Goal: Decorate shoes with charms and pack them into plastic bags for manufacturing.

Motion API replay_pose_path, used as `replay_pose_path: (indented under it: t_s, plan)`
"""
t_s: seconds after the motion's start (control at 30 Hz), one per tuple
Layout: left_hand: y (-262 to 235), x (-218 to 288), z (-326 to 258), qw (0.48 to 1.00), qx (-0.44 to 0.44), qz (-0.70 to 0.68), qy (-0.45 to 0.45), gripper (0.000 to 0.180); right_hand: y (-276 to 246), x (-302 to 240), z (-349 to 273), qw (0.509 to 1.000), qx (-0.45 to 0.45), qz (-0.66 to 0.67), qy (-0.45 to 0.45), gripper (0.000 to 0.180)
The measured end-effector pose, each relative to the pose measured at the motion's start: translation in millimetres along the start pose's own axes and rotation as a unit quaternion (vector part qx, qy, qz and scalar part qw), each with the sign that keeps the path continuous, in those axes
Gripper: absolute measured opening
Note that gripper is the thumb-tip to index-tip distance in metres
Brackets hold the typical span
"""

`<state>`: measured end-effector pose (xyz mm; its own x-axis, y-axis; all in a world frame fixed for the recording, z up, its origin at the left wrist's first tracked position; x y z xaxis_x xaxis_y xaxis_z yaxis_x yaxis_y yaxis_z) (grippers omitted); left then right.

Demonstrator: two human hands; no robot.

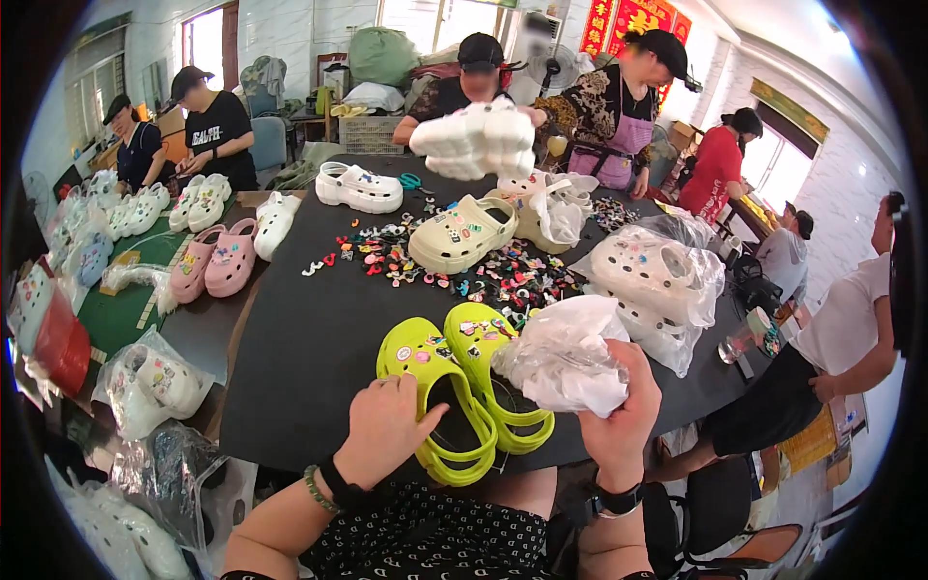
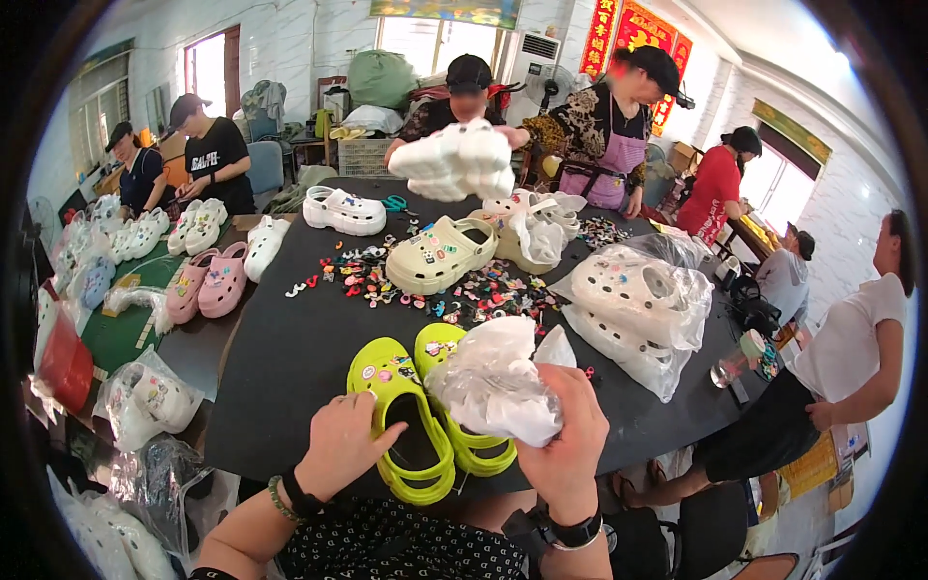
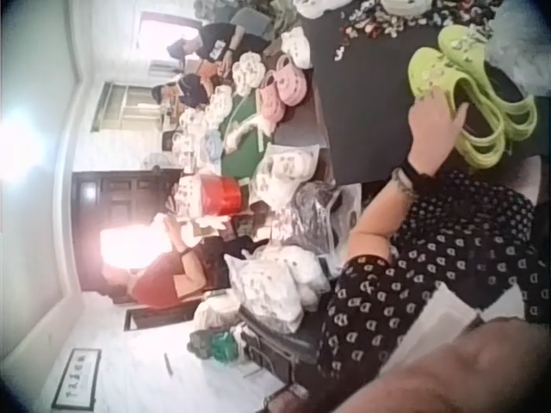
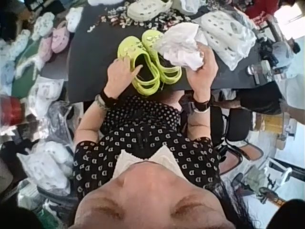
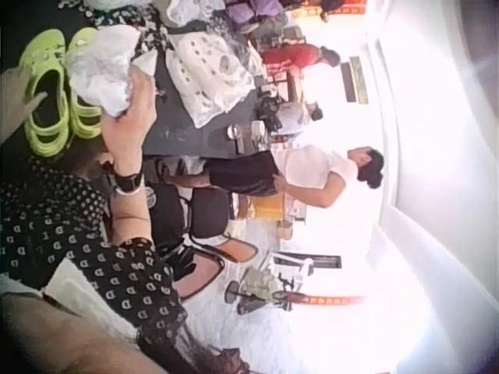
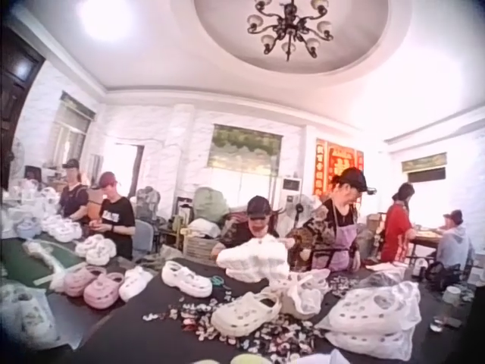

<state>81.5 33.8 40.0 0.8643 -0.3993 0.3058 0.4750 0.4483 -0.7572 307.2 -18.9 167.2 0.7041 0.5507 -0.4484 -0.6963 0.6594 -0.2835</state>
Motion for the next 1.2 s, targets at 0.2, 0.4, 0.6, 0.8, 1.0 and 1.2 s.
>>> replay_pose_path:
  t_s: [0.2,0.4,0.6,0.8,1.0,1.2]
  plan:
    - [-4,19,-6,0.998,-0.02,0.054,0.021,0.02,23,6,-2,0.999,-0.032,0.003,0.003,0.05]
    - [0,37,-15,0.995,-0.047,0.036,0.086,0.016,38,6,1,0.998,-0.056,-0.015,-0.003,0.053]
    - [-20,60,0,0.992,0.055,-0.004,0.117,0.02,43,3,4,0.998,-0.061,-0.019,-0.005,0.053]
    - [1,52,16,0.992,0.035,-0.005,0.122,0.03,46,1,-6,0.996,-0.067,-0.043,-0.028,0.056]
    - [18,65,26,0.988,-0.019,-0.016,0.15,0.015,37,15,-10,0.998,-0.051,-0.035,-0.015,0.054]
    - [3,86,-12,0.961,0.014,-0.194,0.195,0.016,48,21,-15,0.997,-0.081,0.0,0.0,0.052]
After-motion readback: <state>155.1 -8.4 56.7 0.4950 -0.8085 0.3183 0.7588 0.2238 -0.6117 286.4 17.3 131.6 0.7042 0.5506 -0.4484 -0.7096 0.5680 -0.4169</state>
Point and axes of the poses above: each hand's wrist, its own z-axis towards the middle knuckle, its own y-axis out of the palm, x = y × z, the point moved 10 cm from there along z, towards the middle knuckle, and after that the axes turned 10 degrees about x, right-handed, at the moved point
